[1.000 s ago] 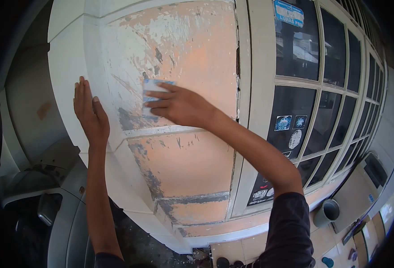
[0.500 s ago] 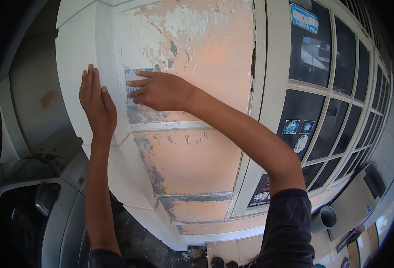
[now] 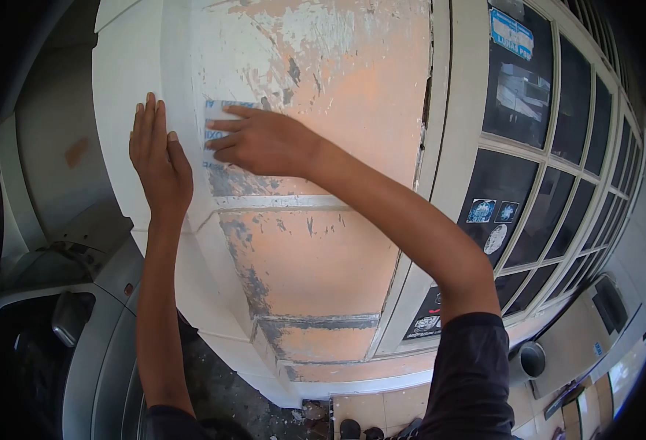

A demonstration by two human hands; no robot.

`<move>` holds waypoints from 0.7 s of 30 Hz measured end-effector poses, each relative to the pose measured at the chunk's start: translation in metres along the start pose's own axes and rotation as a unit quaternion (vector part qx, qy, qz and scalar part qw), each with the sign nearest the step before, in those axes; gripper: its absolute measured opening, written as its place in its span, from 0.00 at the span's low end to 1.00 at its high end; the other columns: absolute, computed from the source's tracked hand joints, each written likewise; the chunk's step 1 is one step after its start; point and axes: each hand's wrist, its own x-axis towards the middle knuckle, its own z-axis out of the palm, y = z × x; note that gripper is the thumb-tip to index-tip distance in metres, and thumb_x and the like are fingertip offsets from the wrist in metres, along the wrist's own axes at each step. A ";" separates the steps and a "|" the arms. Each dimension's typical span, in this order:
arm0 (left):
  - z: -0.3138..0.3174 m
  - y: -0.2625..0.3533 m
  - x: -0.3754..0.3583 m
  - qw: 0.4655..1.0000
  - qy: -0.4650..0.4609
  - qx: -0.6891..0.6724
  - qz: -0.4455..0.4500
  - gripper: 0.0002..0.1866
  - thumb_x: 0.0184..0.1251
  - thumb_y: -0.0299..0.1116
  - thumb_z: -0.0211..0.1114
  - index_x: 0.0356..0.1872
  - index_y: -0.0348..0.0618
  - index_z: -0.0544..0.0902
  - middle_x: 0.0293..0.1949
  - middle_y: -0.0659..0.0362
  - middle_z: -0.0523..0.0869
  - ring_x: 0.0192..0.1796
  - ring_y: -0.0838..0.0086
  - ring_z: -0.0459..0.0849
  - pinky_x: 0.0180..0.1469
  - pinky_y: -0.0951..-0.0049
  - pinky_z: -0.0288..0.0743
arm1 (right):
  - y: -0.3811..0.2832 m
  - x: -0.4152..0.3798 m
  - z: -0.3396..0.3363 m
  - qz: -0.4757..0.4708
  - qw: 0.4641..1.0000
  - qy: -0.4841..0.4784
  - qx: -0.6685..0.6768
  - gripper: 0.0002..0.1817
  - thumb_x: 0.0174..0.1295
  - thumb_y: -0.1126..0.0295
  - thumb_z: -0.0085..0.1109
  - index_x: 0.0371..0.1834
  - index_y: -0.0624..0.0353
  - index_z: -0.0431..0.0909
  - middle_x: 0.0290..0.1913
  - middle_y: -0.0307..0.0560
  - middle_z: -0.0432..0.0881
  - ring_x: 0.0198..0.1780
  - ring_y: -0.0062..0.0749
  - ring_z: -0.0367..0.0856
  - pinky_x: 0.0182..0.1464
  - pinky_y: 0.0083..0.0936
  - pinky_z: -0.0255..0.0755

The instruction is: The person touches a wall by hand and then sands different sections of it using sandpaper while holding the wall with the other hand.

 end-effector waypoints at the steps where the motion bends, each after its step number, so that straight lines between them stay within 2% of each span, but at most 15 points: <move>1: -0.001 -0.001 0.001 1.000 -0.003 -0.001 0.003 0.25 0.71 0.23 0.50 0.70 0.42 0.69 0.74 0.54 0.66 0.78 0.57 0.57 0.75 0.45 0.49 | 0.000 0.008 0.005 -0.008 1.000 -0.012 -0.004 0.16 0.61 0.65 0.61 0.53 0.46 0.84 0.63 0.29 0.79 0.71 0.27 0.68 0.79 0.34 0.53; 3: -0.001 -0.001 0.001 1.000 0.001 -0.001 0.009 0.25 0.71 0.23 0.51 0.70 0.42 0.69 0.74 0.54 0.66 0.78 0.57 0.57 0.75 0.44 0.48 | 0.012 -0.016 -0.003 -0.021 0.999 -0.028 0.010 0.17 0.60 0.65 0.62 0.53 0.45 0.84 0.63 0.27 0.80 0.72 0.27 0.67 0.80 0.35 0.53; 8: 0.002 0.002 0.000 1.000 0.005 0.005 -0.004 0.25 0.70 0.23 0.51 0.70 0.42 0.69 0.73 0.54 0.67 0.78 0.58 0.57 0.75 0.44 0.48 | 0.029 -0.157 -0.077 0.141 0.984 -0.105 -0.028 0.22 0.49 0.73 0.69 0.50 0.43 0.84 0.66 0.26 0.77 0.74 0.27 0.65 0.80 0.41 0.53; 9: 0.003 0.004 0.000 1.000 0.010 0.010 -0.005 0.26 0.70 0.23 0.51 0.70 0.42 0.70 0.73 0.55 0.67 0.78 0.58 0.58 0.76 0.44 0.48 | 0.025 -0.164 -0.087 0.181 0.976 -0.118 -0.042 0.22 0.48 0.74 0.69 0.49 0.42 0.84 0.66 0.27 0.76 0.74 0.28 0.65 0.81 0.42 0.53; 12: 0.005 0.003 -0.001 1.000 0.018 0.016 -0.002 0.25 0.70 0.22 0.51 0.69 0.42 0.70 0.73 0.55 0.68 0.78 0.58 0.58 0.76 0.44 0.48 | 0.026 -0.148 -0.077 0.160 0.979 -0.114 -0.047 0.19 0.53 0.69 0.69 0.50 0.41 0.84 0.65 0.27 0.77 0.74 0.25 0.64 0.81 0.38 0.50; 13: 0.004 0.004 -0.001 1.000 0.021 0.015 0.000 0.25 0.70 0.22 0.51 0.69 0.42 0.70 0.73 0.55 0.68 0.78 0.58 0.58 0.76 0.44 0.48 | 0.026 -0.120 -0.062 0.130 0.988 -0.086 -0.014 0.21 0.50 0.74 0.68 0.50 0.42 0.84 0.66 0.28 0.77 0.74 0.28 0.64 0.81 0.41 0.52; 15: 0.001 0.002 -0.001 1.000 0.008 0.006 -0.001 0.25 0.70 0.22 0.51 0.69 0.42 0.70 0.73 0.55 0.68 0.78 0.58 0.58 0.76 0.44 0.48 | 0.017 -0.053 -0.028 0.063 0.998 -0.014 0.027 0.16 0.57 0.70 0.65 0.50 0.47 0.84 0.64 0.31 0.78 0.73 0.29 0.66 0.80 0.37 0.51; 17: 0.000 0.001 0.000 1.000 0.005 0.000 -0.003 0.25 0.71 0.22 0.51 0.69 0.42 0.70 0.73 0.55 0.68 0.78 0.59 0.58 0.76 0.45 0.48 | 0.002 -0.001 -0.001 0.041 0.996 0.013 0.074 0.12 0.61 0.68 0.62 0.47 0.51 0.85 0.63 0.33 0.79 0.72 0.30 0.68 0.78 0.38 0.54; 19: -0.001 -0.001 0.000 1.000 0.002 0.002 0.005 0.25 0.71 0.22 0.51 0.69 0.42 0.70 0.73 0.55 0.68 0.78 0.59 0.58 0.76 0.45 0.48 | 0.006 0.001 0.001 0.005 0.996 0.006 0.084 0.13 0.61 0.67 0.62 0.49 0.50 0.85 0.62 0.33 0.80 0.71 0.30 0.69 0.78 0.37 0.55; 21: -0.001 0.000 0.001 1.000 0.004 0.006 0.003 0.25 0.70 0.22 0.51 0.69 0.42 0.70 0.73 0.55 0.68 0.78 0.60 0.58 0.76 0.45 0.48 | 0.018 -0.039 -0.021 0.014 0.997 -0.028 0.071 0.14 0.59 0.68 0.63 0.49 0.49 0.85 0.61 0.32 0.81 0.72 0.29 0.68 0.80 0.37 0.53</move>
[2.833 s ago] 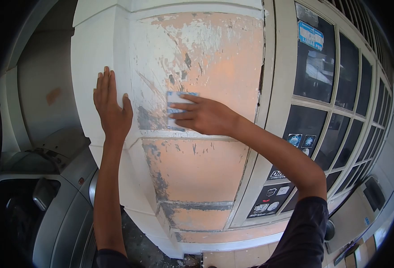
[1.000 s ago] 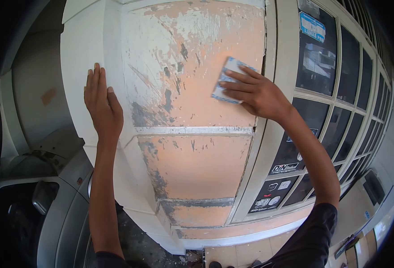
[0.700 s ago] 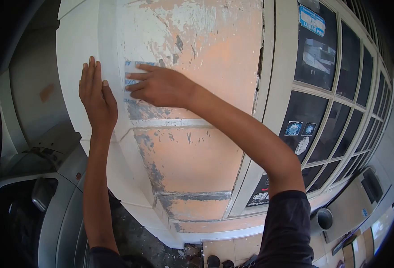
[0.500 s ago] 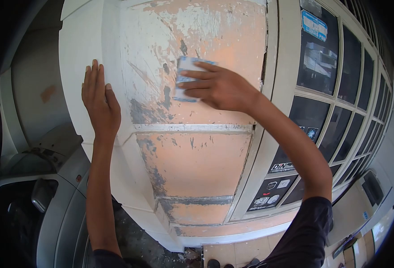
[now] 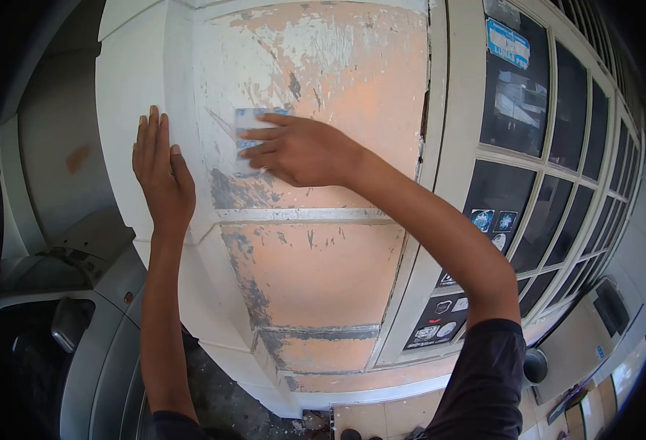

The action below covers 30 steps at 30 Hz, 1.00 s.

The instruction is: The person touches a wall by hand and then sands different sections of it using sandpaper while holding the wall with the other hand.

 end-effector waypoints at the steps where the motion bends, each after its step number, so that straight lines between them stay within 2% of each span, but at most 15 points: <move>1: 0.000 0.001 -0.001 1.000 -0.001 0.001 -0.004 0.25 0.70 0.22 0.51 0.69 0.42 0.70 0.73 0.55 0.68 0.78 0.60 0.58 0.76 0.46 0.48 | 0.003 -0.028 -0.016 0.040 0.999 -0.009 -0.016 0.15 0.57 0.71 0.63 0.48 0.48 0.85 0.62 0.32 0.81 0.72 0.30 0.67 0.80 0.39 0.52; 2: 0.001 0.002 -0.003 1.000 -0.001 0.000 -0.007 0.25 0.70 0.22 0.51 0.69 0.42 0.70 0.73 0.55 0.67 0.78 0.60 0.58 0.76 0.46 0.48 | 0.004 -0.060 -0.033 0.079 0.996 -0.019 -0.033 0.16 0.55 0.73 0.63 0.48 0.46 0.85 0.62 0.31 0.80 0.73 0.30 0.66 0.81 0.40 0.51; 4: 0.002 0.004 -0.002 1.000 0.004 0.001 -0.012 0.25 0.70 0.22 0.51 0.69 0.42 0.70 0.73 0.56 0.67 0.78 0.60 0.58 0.76 0.46 0.48 | 0.003 -0.122 -0.058 0.187 0.977 -0.051 -0.087 0.14 0.56 0.73 0.64 0.46 0.45 0.85 0.63 0.29 0.80 0.74 0.27 0.65 0.81 0.42 0.51; 7: 0.003 0.006 -0.002 1.000 0.008 0.017 -0.018 0.25 0.71 0.22 0.50 0.69 0.43 0.70 0.73 0.56 0.67 0.78 0.60 0.58 0.76 0.46 0.48 | 0.001 -0.120 -0.054 0.210 0.975 -0.024 -0.070 0.24 0.46 0.81 0.61 0.48 0.44 0.85 0.65 0.30 0.78 0.75 0.32 0.63 0.81 0.45 0.50; 8: 0.003 0.007 -0.003 1.000 0.004 0.015 -0.019 0.25 0.71 0.22 0.50 0.69 0.43 0.70 0.73 0.56 0.67 0.78 0.60 0.58 0.76 0.46 0.48 | 0.005 -0.099 -0.044 0.174 0.982 -0.024 -0.071 0.23 0.48 0.79 0.63 0.48 0.44 0.85 0.65 0.30 0.78 0.75 0.32 0.63 0.81 0.45 0.50; 10: 0.002 0.005 -0.001 1.000 0.002 0.010 -0.021 0.25 0.71 0.22 0.50 0.69 0.42 0.70 0.73 0.56 0.67 0.78 0.60 0.58 0.76 0.46 0.48 | -0.001 -0.027 -0.015 0.076 0.996 0.021 -0.034 0.15 0.58 0.72 0.64 0.50 0.48 0.84 0.64 0.33 0.79 0.74 0.31 0.64 0.80 0.42 0.52; 11: 0.001 0.003 -0.001 1.000 0.000 -0.002 -0.015 0.25 0.71 0.22 0.50 0.69 0.42 0.70 0.74 0.55 0.67 0.78 0.59 0.58 0.76 0.46 0.48 | -0.007 0.010 0.005 0.048 0.998 0.047 -0.012 0.13 0.61 0.69 0.61 0.49 0.51 0.84 0.62 0.34 0.81 0.73 0.32 0.66 0.79 0.39 0.53; 13: -0.002 0.004 -0.001 1.000 -0.005 -0.010 -0.013 0.25 0.71 0.22 0.50 0.69 0.41 0.70 0.74 0.55 0.67 0.78 0.58 0.58 0.76 0.46 0.48 | -0.018 0.057 0.026 0.030 0.999 0.038 0.019 0.10 0.62 0.67 0.60 0.45 0.51 0.86 0.61 0.34 0.82 0.71 0.31 0.69 0.78 0.38 0.53; 16: -0.003 0.004 0.001 1.000 -0.006 -0.003 -0.010 0.25 0.71 0.22 0.50 0.69 0.40 0.69 0.74 0.55 0.67 0.78 0.57 0.57 0.76 0.46 0.48 | 0.000 0.017 0.004 -0.001 0.999 0.033 0.015 0.10 0.61 0.68 0.61 0.44 0.51 0.86 0.60 0.33 0.82 0.71 0.29 0.69 0.79 0.38 0.53; 19: -0.001 0.005 -0.003 1.000 -0.008 0.001 -0.017 0.25 0.71 0.22 0.50 0.69 0.40 0.69 0.74 0.55 0.67 0.78 0.58 0.57 0.76 0.46 0.48 | 0.014 -0.072 -0.052 0.129 0.991 0.020 -0.036 0.17 0.53 0.77 0.64 0.47 0.48 0.85 0.61 0.32 0.81 0.74 0.31 0.65 0.80 0.45 0.51; 22: 0.002 0.006 0.001 1.000 0.003 0.021 -0.020 0.25 0.71 0.21 0.49 0.69 0.39 0.69 0.74 0.54 0.67 0.78 0.57 0.57 0.76 0.47 0.48 | 0.017 -0.121 -0.089 0.271 0.960 0.010 -0.071 0.23 0.48 0.85 0.57 0.45 0.47 0.85 0.60 0.36 0.82 0.73 0.36 0.67 0.80 0.50 0.49; 24: 0.000 0.009 0.000 0.999 -0.004 0.038 -0.015 0.25 0.72 0.21 0.47 0.70 0.37 0.69 0.74 0.51 0.67 0.77 0.55 0.59 0.76 0.48 0.48 | 0.034 -0.115 -0.076 0.222 0.972 0.036 -0.062 0.21 0.49 0.84 0.58 0.45 0.50 0.85 0.59 0.38 0.83 0.72 0.37 0.68 0.79 0.51 0.50; 26: -0.001 0.007 -0.001 1.000 -0.008 0.027 -0.005 0.25 0.72 0.21 0.48 0.70 0.37 0.69 0.74 0.51 0.67 0.77 0.55 0.59 0.76 0.48 0.48 | 0.036 -0.051 -0.059 0.122 0.989 0.085 -0.025 0.17 0.54 0.82 0.57 0.44 0.53 0.85 0.57 0.40 0.84 0.70 0.38 0.71 0.78 0.49 0.54; 28: -0.003 0.006 0.000 1.000 -0.009 0.020 -0.005 0.25 0.72 0.22 0.48 0.70 0.37 0.69 0.73 0.51 0.67 0.77 0.55 0.59 0.76 0.48 0.48 | 0.038 0.017 -0.029 0.073 0.989 0.125 0.019 0.13 0.58 0.79 0.56 0.44 0.56 0.85 0.55 0.43 0.85 0.68 0.38 0.73 0.77 0.46 0.56; 30: -0.004 0.005 0.000 1.000 -0.014 0.016 -0.004 0.24 0.72 0.22 0.48 0.70 0.37 0.69 0.73 0.51 0.67 0.77 0.55 0.59 0.76 0.48 0.48 | 0.037 0.053 -0.017 0.064 0.990 0.122 0.038 0.12 0.59 0.76 0.56 0.43 0.57 0.86 0.54 0.45 0.85 0.68 0.37 0.73 0.77 0.44 0.56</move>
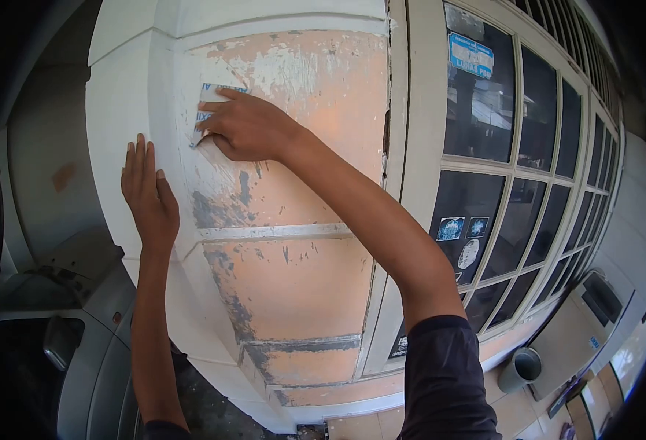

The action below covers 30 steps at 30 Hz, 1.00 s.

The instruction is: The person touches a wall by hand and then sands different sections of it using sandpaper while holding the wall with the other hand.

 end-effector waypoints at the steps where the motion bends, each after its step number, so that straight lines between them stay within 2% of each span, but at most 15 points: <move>1: -0.001 0.000 0.001 1.000 0.002 -0.001 0.004 0.24 0.73 0.22 0.48 0.69 0.37 0.69 0.73 0.51 0.67 0.77 0.55 0.59 0.76 0.48 0.48 | 0.002 -0.003 -0.006 0.000 1.000 -0.011 -0.001 0.12 0.59 0.76 0.56 0.43 0.57 0.86 0.54 0.45 0.85 0.69 0.37 0.72 0.77 0.44 0.56; 3: -0.001 0.000 -0.001 1.000 0.005 -0.006 0.006 0.24 0.73 0.22 0.48 0.69 0.37 0.69 0.73 0.51 0.67 0.77 0.55 0.59 0.76 0.47 0.48 | 0.008 -0.027 -0.031 0.001 0.999 -0.040 -0.004 0.11 0.58 0.77 0.56 0.42 0.57 0.86 0.54 0.45 0.85 0.69 0.37 0.72 0.77 0.44 0.55; 5: 0.002 0.002 -0.002 1.000 0.010 -0.012 -0.010 0.24 0.71 0.22 0.50 0.69 0.39 0.70 0.73 0.54 0.67 0.78 0.57 0.58 0.76 0.46 0.49 | 0.021 -0.072 -0.074 0.031 0.996 -0.051 -0.070 0.13 0.57 0.78 0.55 0.43 0.55 0.85 0.56 0.43 0.85 0.71 0.37 0.69 0.78 0.49 0.51; 8: 0.005 0.003 -0.002 1.000 0.014 0.003 -0.020 0.25 0.71 0.22 0.51 0.69 0.41 0.70 0.74 0.55 0.67 0.78 0.59 0.58 0.76 0.45 0.49 | 0.043 -0.137 -0.120 0.151 0.979 -0.032 -0.133 0.17 0.54 0.82 0.53 0.42 0.52 0.86 0.58 0.39 0.84 0.72 0.39 0.69 0.78 0.52 0.49; 10: 0.005 0.003 -0.001 1.000 0.012 0.014 -0.022 0.25 0.71 0.22 0.51 0.69 0.41 0.70 0.74 0.55 0.67 0.78 0.59 0.58 0.76 0.45 0.49 | 0.039 -0.120 -0.114 0.155 0.979 -0.023 -0.127 0.16 0.55 0.81 0.53 0.42 0.53 0.87 0.57 0.41 0.84 0.71 0.40 0.70 0.78 0.52 0.50; 12: 0.003 0.005 -0.001 1.000 0.006 0.013 -0.021 0.25 0.71 0.23 0.51 0.69 0.41 0.70 0.74 0.55 0.67 0.78 0.59 0.57 0.76 0.45 0.48 | 0.031 -0.070 -0.081 0.076 0.993 0.006 -0.085 0.13 0.56 0.80 0.55 0.41 0.55 0.87 0.54 0.42 0.86 0.69 0.40 0.72 0.78 0.50 0.51; 14: 0.001 0.002 -0.003 1.000 -0.003 0.007 -0.012 0.25 0.71 0.23 0.51 0.69 0.41 0.70 0.74 0.55 0.67 0.78 0.59 0.57 0.76 0.45 0.48 | 0.026 -0.016 -0.036 0.020 0.998 0.021 -0.051 0.11 0.58 0.78 0.59 0.40 0.54 0.87 0.56 0.41 0.85 0.70 0.38 0.71 0.78 0.48 0.51; 16: 0.000 0.000 -0.001 1.000 -0.001 0.002 -0.004 0.25 0.71 0.22 0.50 0.69 0.39 0.70 0.73 0.53 0.67 0.78 0.57 0.58 0.76 0.46 0.49 | 0.018 0.016 -0.018 0.012 0.999 0.034 -0.035 0.09 0.58 0.78 0.62 0.40 0.56 0.87 0.55 0.40 0.85 0.69 0.37 0.72 0.77 0.46 0.55; 20: -0.001 0.002 0.001 1.000 0.007 -0.007 -0.002 0.24 0.71 0.21 0.48 0.68 0.35 0.70 0.73 0.51 0.68 0.77 0.54 0.59 0.75 0.47 0.49 | 0.033 -0.014 -0.052 0.007 0.998 -0.016 -0.057 0.06 0.60 0.75 0.63 0.38 0.56 0.86 0.54 0.40 0.85 0.69 0.35 0.72 0.77 0.43 0.57; 21: -0.001 0.003 0.000 1.000 0.005 -0.009 -0.005 0.24 0.71 0.20 0.48 0.68 0.35 0.70 0.73 0.51 0.68 0.77 0.54 0.59 0.75 0.47 0.49 | 0.035 -0.032 -0.070 0.062 0.996 -0.010 -0.068 0.05 0.61 0.76 0.62 0.37 0.56 0.86 0.56 0.40 0.85 0.70 0.36 0.71 0.77 0.44 0.56; 23: 0.001 0.003 -0.002 1.000 0.003 -0.006 -0.010 0.25 0.70 0.21 0.50 0.69 0.38 0.70 0.73 0.53 0.67 0.78 0.57 0.58 0.76 0.46 0.48 | 0.052 -0.081 -0.110 0.108 0.985 -0.015 -0.137 0.10 0.62 0.78 0.60 0.46 0.54 0.82 0.59 0.40 0.83 0.72 0.41 0.69 0.78 0.48 0.54; 25: 0.003 0.002 -0.001 1.000 0.007 0.001 -0.017 0.26 0.69 0.21 0.51 0.69 0.39 0.70 0.74 0.54 0.67 0.78 0.58 0.57 0.76 0.45 0.47 | 0.062 -0.119 -0.137 0.164 0.970 -0.001 -0.180 0.17 0.62 0.80 0.58 0.54 0.53 0.80 0.60 0.42 0.82 0.72 0.41 0.69 0.78 0.48 0.53; 28: 0.003 0.003 -0.004 1.000 0.003 0.005 -0.014 0.25 0.70 0.21 0.50 0.69 0.38 0.70 0.74 0.53 0.67 0.78 0.57 0.58 0.76 0.46 0.48 | 0.070 -0.091 -0.117 0.159 0.977 0.031 -0.136 0.22 0.63 0.79 0.57 0.60 0.52 0.76 0.59 0.43 0.82 0.71 0.41 0.70 0.78 0.48 0.53; 29: 0.002 0.003 -0.003 1.000 0.004 0.003 -0.009 0.24 0.71 0.22 0.49 0.68 0.38 0.70 0.73 0.52 0.67 0.77 0.55 0.58 0.76 0.46 0.48 | 0.065 -0.061 -0.100 0.080 0.985 0.046 -0.143 0.25 0.63 0.78 0.57 0.65 0.52 0.73 0.57 0.44 0.83 0.69 0.41 0.71 0.78 0.47 0.53; 30: 0.001 0.003 -0.001 1.000 0.009 0.001 -0.006 0.24 0.72 0.22 0.48 0.68 0.37 0.71 0.73 0.51 0.68 0.77 0.54 0.59 0.75 0.47 0.49 | 0.055 -0.030 -0.079 0.097 0.986 0.029 -0.133 0.23 0.64 0.77 0.57 0.63 0.53 0.75 0.58 0.45 0.82 0.69 0.40 0.72 0.78 0.45 0.52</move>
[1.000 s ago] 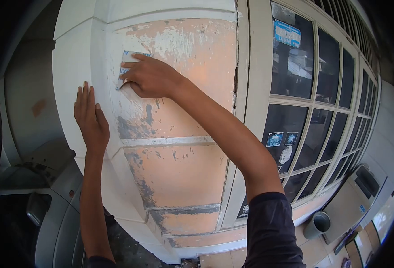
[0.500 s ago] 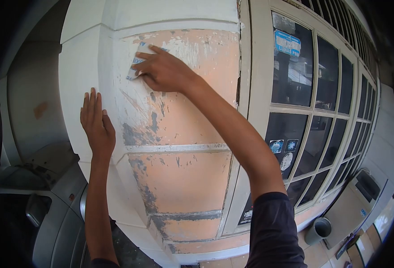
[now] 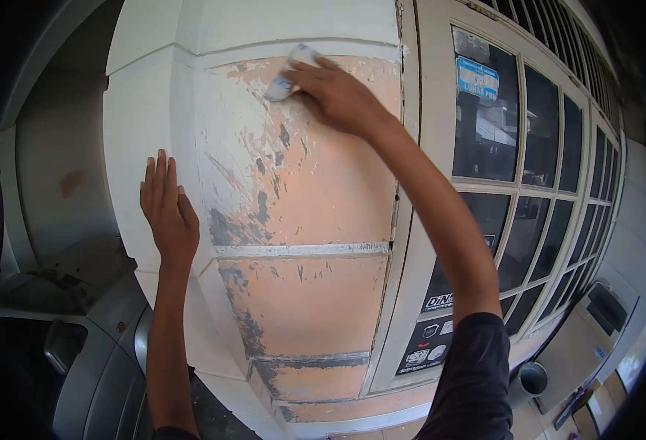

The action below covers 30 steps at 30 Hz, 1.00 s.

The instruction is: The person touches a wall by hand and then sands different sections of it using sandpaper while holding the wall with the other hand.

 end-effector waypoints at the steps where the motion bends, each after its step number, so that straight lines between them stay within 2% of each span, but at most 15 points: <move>1: -0.001 0.000 -0.001 1.000 -0.005 0.000 -0.001 0.24 0.72 0.22 0.48 0.68 0.37 0.71 0.73 0.51 0.68 0.77 0.54 0.59 0.75 0.47 0.49 | -0.012 0.024 0.025 -0.056 0.998 0.029 0.001 0.21 0.64 0.75 0.58 0.62 0.54 0.76 0.58 0.44 0.82 0.69 0.39 0.71 0.79 0.43 0.52; 3: -0.002 -0.002 0.001 1.000 -0.012 0.001 0.004 0.23 0.72 0.22 0.48 0.68 0.37 0.71 0.73 0.51 0.68 0.77 0.54 0.59 0.75 0.47 0.48 | -0.039 0.059 0.048 -0.079 0.996 0.016 0.026 0.16 0.65 0.71 0.59 0.55 0.55 0.81 0.55 0.44 0.84 0.67 0.37 0.74 0.77 0.41 0.56; 6: -0.002 -0.003 0.000 1.000 -0.002 -0.006 0.008 0.23 0.72 0.22 0.48 0.68 0.37 0.71 0.73 0.51 0.67 0.77 0.54 0.59 0.75 0.47 0.48 | -0.037 0.065 0.043 -0.050 0.998 0.002 0.039 0.13 0.66 0.66 0.58 0.52 0.54 0.80 0.53 0.42 0.84 0.59 0.39 0.79 0.75 0.39 0.61; 7: -0.002 -0.002 0.001 1.000 -0.003 -0.008 0.006 0.23 0.72 0.22 0.48 0.68 0.37 0.71 0.73 0.51 0.67 0.77 0.54 0.59 0.75 0.47 0.48 | -0.034 0.060 0.040 -0.072 0.996 0.041 0.027 0.13 0.66 0.65 0.58 0.51 0.54 0.80 0.52 0.42 0.85 0.53 0.42 0.81 0.73 0.36 0.64; 9: -0.003 -0.001 0.001 1.000 -0.009 -0.012 0.003 0.23 0.72 0.22 0.49 0.68 0.37 0.71 0.73 0.51 0.67 0.77 0.54 0.59 0.75 0.47 0.48 | -0.018 0.037 0.012 -0.009 1.000 -0.010 -0.005 0.14 0.67 0.64 0.56 0.53 0.54 0.79 0.51 0.43 0.85 0.52 0.45 0.82 0.73 0.36 0.64; 11: -0.001 -0.001 0.000 1.000 -0.005 -0.010 0.005 0.23 0.72 0.22 0.48 0.68 0.37 0.71 0.73 0.51 0.68 0.77 0.55 0.59 0.75 0.47 0.48 | 0.013 -0.010 -0.023 0.007 0.999 0.044 -0.025 0.16 0.66 0.68 0.57 0.56 0.55 0.77 0.53 0.48 0.85 0.53 0.47 0.82 0.74 0.41 0.62; 14: 0.002 0.000 0.000 1.000 0.000 -0.001 -0.009 0.25 0.70 0.22 0.51 0.68 0.39 0.71 0.73 0.53 0.67 0.78 0.57 0.58 0.76 0.46 0.47 | 0.058 -0.091 -0.064 0.123 0.989 0.030 -0.073 0.23 0.64 0.75 0.58 0.64 0.54 0.74 0.60 0.55 0.79 0.59 0.45 0.80 0.75 0.41 0.60; 16: 0.002 0.001 -0.002 1.000 -0.006 0.003 -0.015 0.25 0.69 0.22 0.52 0.69 0.41 0.71 0.74 0.54 0.67 0.78 0.58 0.57 0.76 0.46 0.47 | 0.047 -0.078 -0.058 0.151 0.987 0.048 -0.028 0.24 0.65 0.74 0.57 0.65 0.53 0.73 0.59 0.55 0.80 0.60 0.45 0.79 0.76 0.41 0.58; 18: 0.001 0.001 -0.001 1.000 -0.007 0.005 -0.013 0.25 0.69 0.22 0.51 0.69 0.41 0.71 0.74 0.54 0.66 0.78 0.58 0.57 0.76 0.46 0.46 | 0.020 -0.032 -0.028 0.116 0.993 0.016 -0.007 0.22 0.65 0.72 0.57 0.64 0.55 0.73 0.57 0.54 0.81 0.61 0.45 0.78 0.76 0.41 0.58; 20: 0.000 -0.001 0.000 1.000 -0.009 -0.003 -0.008 0.25 0.69 0.22 0.51 0.68 0.40 0.71 0.74 0.54 0.67 0.78 0.58 0.57 0.76 0.46 0.46 | -0.020 0.024 0.022 0.009 0.999 0.015 0.043 0.22 0.66 0.72 0.57 0.64 0.54 0.71 0.61 0.48 0.80 0.65 0.49 0.74 0.77 0.41 0.57; 22: -0.002 -0.002 -0.001 1.000 -0.010 -0.009 -0.003 0.25 0.69 0.22 0.51 0.68 0.40 0.71 0.74 0.54 0.67 0.78 0.58 0.57 0.76 0.46 0.47 | -0.058 0.066 0.059 -0.031 0.998 0.040 0.037 0.21 0.66 0.69 0.57 0.63 0.53 0.73 0.62 0.49 0.79 0.64 0.48 0.75 0.76 0.40 0.58; 25: -0.002 -0.004 0.000 1.000 -0.008 -0.014 0.007 0.24 0.69 0.23 0.52 0.68 0.39 0.72 0.74 0.54 0.67 0.78 0.58 0.57 0.76 0.45 0.47 | -0.048 0.071 0.051 -0.058 0.998 -0.005 0.036 0.20 0.67 0.67 0.57 0.62 0.53 0.74 0.63 0.49 0.78 0.66 0.46 0.74 0.76 0.40 0.58; 27: 0.000 -0.004 -0.001 1.000 -0.006 -0.017 0.003 0.24 0.69 0.23 0.52 0.67 0.38 0.72 0.73 0.53 0.67 0.78 0.58 0.57 0.76 0.45 0.47 | -0.022 0.043 0.029 -0.080 0.997 -0.006 -0.015 0.20 0.65 0.69 0.55 0.61 0.54 0.76 0.59 0.49 0.81 0.68 0.38 0.72 0.77 0.41 0.57; 29: -0.002 -0.001 -0.003 1.000 -0.009 -0.015 -0.003 0.25 0.69 0.22 0.51 0.68 0.38 0.71 0.73 0.53 0.68 0.78 0.57 0.58 0.76 0.46 0.48 | -0.010 0.016 0.000 -0.026 0.997 -0.051 -0.057 0.24 0.63 0.75 0.54 0.64 0.52 0.74 0.53 0.44 0.85 0.72 0.32 0.68 0.78 0.46 0.53; 30: -0.001 0.000 -0.001 1.000 -0.005 -0.012 -0.007 0.25 0.70 0.21 0.51 0.68 0.38 0.71 0.73 0.52 0.68 0.77 0.57 0.59 0.75 0.46 0.48 | -0.008 0.011 -0.004 -0.016 0.996 -0.053 -0.065 0.23 0.63 0.75 0.55 0.62 0.52 0.75 0.50 0.46 0.86 0.71 0.32 0.69 0.78 0.47 0.53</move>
